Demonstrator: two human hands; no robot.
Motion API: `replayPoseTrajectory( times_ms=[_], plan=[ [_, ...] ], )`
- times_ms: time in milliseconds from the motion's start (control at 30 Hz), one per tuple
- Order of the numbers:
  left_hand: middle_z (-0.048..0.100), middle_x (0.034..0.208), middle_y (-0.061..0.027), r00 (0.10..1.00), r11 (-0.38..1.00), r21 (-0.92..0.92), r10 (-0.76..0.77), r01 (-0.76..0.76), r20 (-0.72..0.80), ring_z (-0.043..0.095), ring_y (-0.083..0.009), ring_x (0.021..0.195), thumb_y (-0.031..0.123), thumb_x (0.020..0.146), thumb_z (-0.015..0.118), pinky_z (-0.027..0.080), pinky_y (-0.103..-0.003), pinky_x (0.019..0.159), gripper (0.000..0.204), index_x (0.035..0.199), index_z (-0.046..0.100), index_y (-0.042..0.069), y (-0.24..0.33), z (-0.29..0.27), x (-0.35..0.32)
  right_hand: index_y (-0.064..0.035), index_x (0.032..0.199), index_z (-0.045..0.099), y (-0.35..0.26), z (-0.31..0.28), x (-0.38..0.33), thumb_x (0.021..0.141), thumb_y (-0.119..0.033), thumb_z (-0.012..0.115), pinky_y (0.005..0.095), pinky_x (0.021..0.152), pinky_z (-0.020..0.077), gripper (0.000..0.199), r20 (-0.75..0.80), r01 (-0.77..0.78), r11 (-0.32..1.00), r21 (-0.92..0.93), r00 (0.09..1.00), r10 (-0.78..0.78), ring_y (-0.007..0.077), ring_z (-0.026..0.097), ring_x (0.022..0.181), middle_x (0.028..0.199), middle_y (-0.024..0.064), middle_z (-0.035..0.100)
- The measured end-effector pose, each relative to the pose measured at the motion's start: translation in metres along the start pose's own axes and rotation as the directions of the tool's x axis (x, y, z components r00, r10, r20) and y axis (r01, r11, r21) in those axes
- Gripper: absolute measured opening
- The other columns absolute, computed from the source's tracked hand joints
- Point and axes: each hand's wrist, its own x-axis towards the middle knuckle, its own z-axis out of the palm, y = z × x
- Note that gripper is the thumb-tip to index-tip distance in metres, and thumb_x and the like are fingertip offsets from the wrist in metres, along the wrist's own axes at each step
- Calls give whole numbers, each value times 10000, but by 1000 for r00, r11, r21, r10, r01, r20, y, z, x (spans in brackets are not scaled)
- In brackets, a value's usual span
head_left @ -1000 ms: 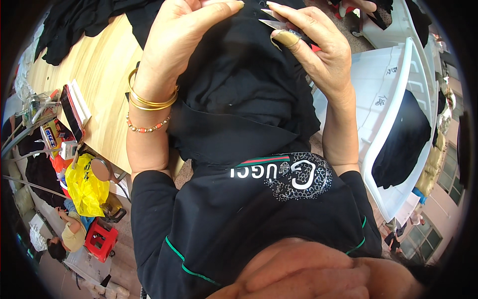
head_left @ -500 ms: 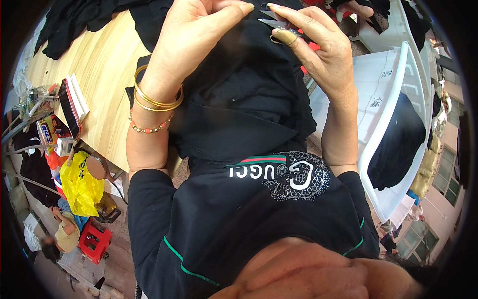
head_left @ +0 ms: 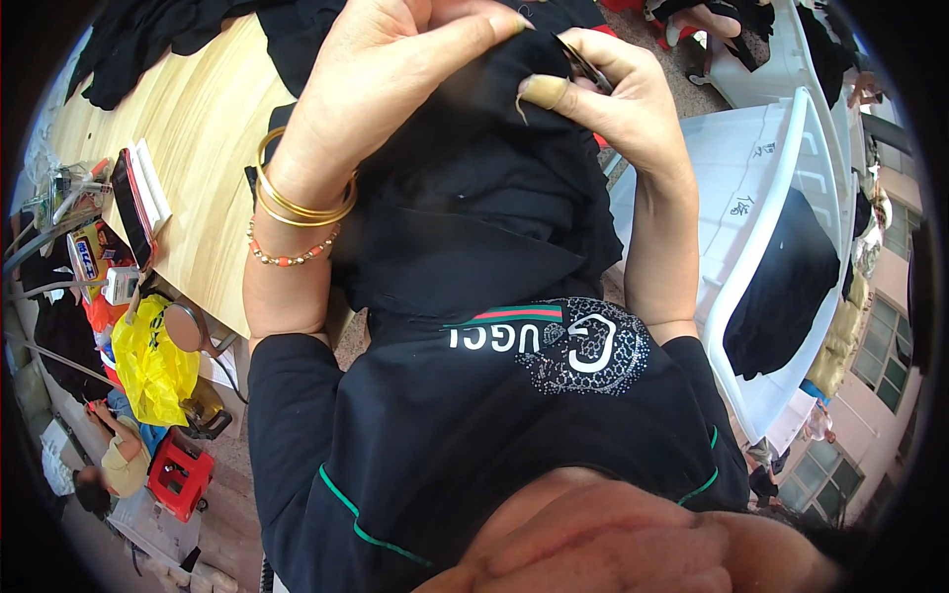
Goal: Trimming loose threads from black shirts using a thread nipper in a factory setting.
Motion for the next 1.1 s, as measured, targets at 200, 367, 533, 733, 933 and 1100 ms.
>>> replayPoseTrajectory(
  times_ms=[200, 367, 533, 733, 933, 1100],
  plan=[
    [655, 1014, -36, 952, 974, 119, -214, 191, 221, 592, -86, 951, 27, 918, 573, 455, -207, 863, 220, 1126, 616, -29, -15, -33, 2, -21, 897, 629, -5, -39, -16, 762, 29, 722, 136, 566, 277, 172, -266, 68, 979, -190, 957, -118, -11, 392, 634, 787, -78, 547],
    [671, 1014, -35, 974, 989, 124, -102, 78, 203, 619, -95, 972, 96, 934, 606, 462, -212, 894, 226, 1124, 644, -19, -31, -36, 1, -17, 918, 637, 2, -53, -23, 774, -15, 723, 138, 620, 389, 167, -259, 39, 979, -198, 962, -91, 12, 509, 678, 773, -43, 576],
    [658, 959, -15, 963, 959, -121, -244, 258, 113, 580, -50, 816, 33, 922, 609, 477, -188, 734, 211, 1125, 626, -20, -5, 9, 4, -10, 963, 642, -12, -30, -20, 787, -36, 748, 176, 619, 401, 207, -246, 8, 1000, 3, 969, -7, 32, 508, 687, 789, -31, 586],
    [684, 1081, -55, 996, 996, 90, -24, 15, 91, 630, -116, 1026, 95, 939, 599, 453, -224, 945, 271, 1195, 643, 18, -40, -6, 4, -36, 937, 593, -37, -14, -16, 764, -31, 782, 150, 544, 339, 256, -267, -98, 993, 64, 957, 112, -3, 439, 623, 767, -73, 546],
    [696, 1084, -71, 992, 988, -90, -122, 125, 43, 642, -121, 1031, 134, 900, 649, 441, -234, 970, 279, 1157, 661, 27, -29, -3, 4, -13, 1098, 659, -15, -13, -22, 805, -88, 753, 206, 746, 454, 317, -319, 187, 941, -282, 907, -276, 78, 565, 810, 903, 5, 635],
    [697, 1059, -52, 993, 974, -195, -107, 115, 49, 643, -104, 966, 138, 904, 647, 461, -217, 903, 267, 1139, 672, 15, -33, -2, 4, -85, 1110, 706, -1, -17, -24, 748, -97, 779, 254, 673, 492, 369, -239, 348, 770, -535, 811, -533, 140, 610, 750, 864, 50, 648]
  ],
)
